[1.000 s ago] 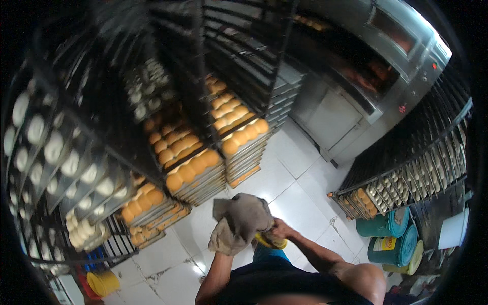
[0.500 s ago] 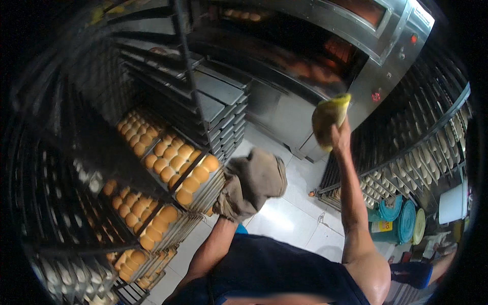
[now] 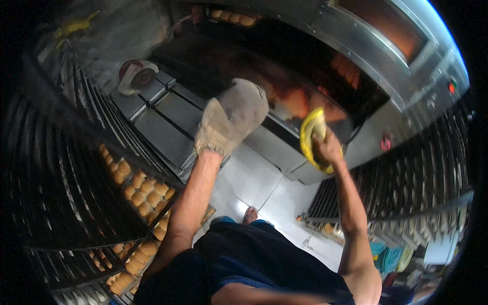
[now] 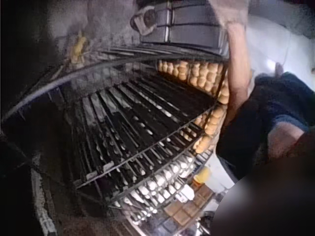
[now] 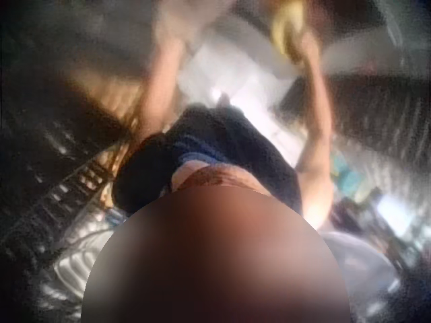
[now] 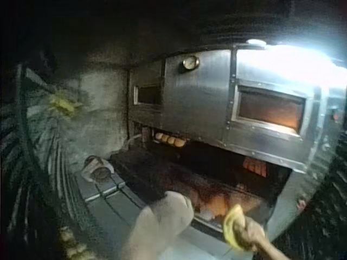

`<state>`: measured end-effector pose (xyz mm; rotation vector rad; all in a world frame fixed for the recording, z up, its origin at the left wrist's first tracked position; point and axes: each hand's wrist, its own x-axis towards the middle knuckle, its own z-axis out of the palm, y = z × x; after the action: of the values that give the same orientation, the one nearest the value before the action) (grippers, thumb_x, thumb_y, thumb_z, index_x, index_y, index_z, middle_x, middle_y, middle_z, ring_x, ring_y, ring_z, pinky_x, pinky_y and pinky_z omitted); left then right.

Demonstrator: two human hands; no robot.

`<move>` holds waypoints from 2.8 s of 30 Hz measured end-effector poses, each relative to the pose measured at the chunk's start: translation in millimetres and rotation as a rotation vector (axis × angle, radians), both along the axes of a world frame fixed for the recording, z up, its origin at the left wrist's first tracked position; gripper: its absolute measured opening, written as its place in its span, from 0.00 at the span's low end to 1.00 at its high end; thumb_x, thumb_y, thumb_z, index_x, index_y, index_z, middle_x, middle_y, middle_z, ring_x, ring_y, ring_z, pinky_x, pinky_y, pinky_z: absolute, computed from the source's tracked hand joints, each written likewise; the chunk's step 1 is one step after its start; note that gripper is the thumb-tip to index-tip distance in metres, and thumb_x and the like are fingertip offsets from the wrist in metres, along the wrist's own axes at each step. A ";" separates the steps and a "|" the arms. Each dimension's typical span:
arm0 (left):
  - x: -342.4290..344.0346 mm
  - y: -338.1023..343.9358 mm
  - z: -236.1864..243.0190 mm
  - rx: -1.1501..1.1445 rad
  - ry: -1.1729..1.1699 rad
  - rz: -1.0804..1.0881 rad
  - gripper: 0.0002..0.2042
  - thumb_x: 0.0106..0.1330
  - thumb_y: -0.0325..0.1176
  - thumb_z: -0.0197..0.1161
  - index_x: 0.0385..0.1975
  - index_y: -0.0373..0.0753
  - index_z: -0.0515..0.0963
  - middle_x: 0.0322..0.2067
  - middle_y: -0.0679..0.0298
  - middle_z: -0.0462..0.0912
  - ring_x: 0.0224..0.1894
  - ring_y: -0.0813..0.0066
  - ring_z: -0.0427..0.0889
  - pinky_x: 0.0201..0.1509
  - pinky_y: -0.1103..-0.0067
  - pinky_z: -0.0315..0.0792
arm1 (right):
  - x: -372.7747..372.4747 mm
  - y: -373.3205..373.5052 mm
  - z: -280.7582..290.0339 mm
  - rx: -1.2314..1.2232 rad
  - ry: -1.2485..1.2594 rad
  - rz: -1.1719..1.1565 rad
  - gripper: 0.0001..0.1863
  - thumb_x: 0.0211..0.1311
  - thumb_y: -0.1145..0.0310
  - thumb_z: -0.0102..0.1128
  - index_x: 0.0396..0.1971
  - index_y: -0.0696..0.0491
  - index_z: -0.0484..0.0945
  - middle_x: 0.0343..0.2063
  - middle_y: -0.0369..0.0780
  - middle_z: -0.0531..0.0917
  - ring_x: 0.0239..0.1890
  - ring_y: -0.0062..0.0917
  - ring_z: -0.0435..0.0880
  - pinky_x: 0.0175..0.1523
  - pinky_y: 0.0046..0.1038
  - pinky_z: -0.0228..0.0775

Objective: The person places trays of dough into an oven and removes trays of baked bread, using heat-resistant gloves and cloths.

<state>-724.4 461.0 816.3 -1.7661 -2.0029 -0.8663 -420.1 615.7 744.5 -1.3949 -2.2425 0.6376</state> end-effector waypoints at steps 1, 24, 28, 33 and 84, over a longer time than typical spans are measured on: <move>-5.9 26.3 10.8 0.129 0.091 -0.035 0.13 0.58 0.37 0.57 0.39 0.38 0.78 0.38 0.53 0.81 0.43 0.58 0.79 0.44 0.70 0.73 | 10.3 12.8 -19.2 0.066 0.051 0.067 0.25 0.59 0.57 0.58 0.52 0.57 0.71 0.49 0.52 0.76 0.52 0.45 0.74 0.55 0.38 0.66; -352.1 662.5 -65.4 -0.977 1.192 0.116 0.23 0.68 0.48 0.47 0.56 0.39 0.69 0.56 0.65 0.71 0.56 0.65 0.71 0.56 0.65 0.66 | -65.9 44.0 -24.4 0.009 0.193 -0.476 0.23 0.51 0.64 0.59 0.46 0.60 0.69 0.41 0.47 0.70 0.44 0.40 0.71 0.52 0.35 0.62; -373.0 686.1 -75.8 -0.905 1.100 0.112 0.22 0.67 0.47 0.48 0.54 0.39 0.70 0.53 0.63 0.73 0.54 0.64 0.73 0.55 0.65 0.66 | -82.2 56.9 -19.4 0.001 0.174 -0.515 0.23 0.51 0.63 0.59 0.45 0.60 0.70 0.40 0.48 0.71 0.43 0.41 0.71 0.51 0.36 0.62; -380.4 686.7 -74.0 -0.776 0.929 0.100 0.20 0.66 0.47 0.50 0.51 0.40 0.72 0.49 0.61 0.75 0.52 0.62 0.74 0.54 0.65 0.67 | -94.0 55.1 -11.2 -0.041 0.008 -0.493 0.23 0.50 0.62 0.59 0.44 0.60 0.70 0.39 0.48 0.71 0.42 0.42 0.71 0.50 0.36 0.63; 147.5 -288.6 -130.9 0.292 -2.552 -0.509 0.21 0.56 0.35 0.53 0.49 0.31 0.71 0.48 0.54 0.77 0.51 0.61 0.75 0.61 0.67 0.64 | 136.3 -260.7 9.2 -0.918 1.006 -0.171 0.27 0.61 0.55 0.55 0.52 0.60 0.68 0.43 0.46 0.79 0.48 0.36 0.78 0.62 0.38 0.62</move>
<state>-576.9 172.5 685.4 -0.0276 0.4371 1.7772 -283.8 355.1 753.7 -1.1297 -1.0119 1.9123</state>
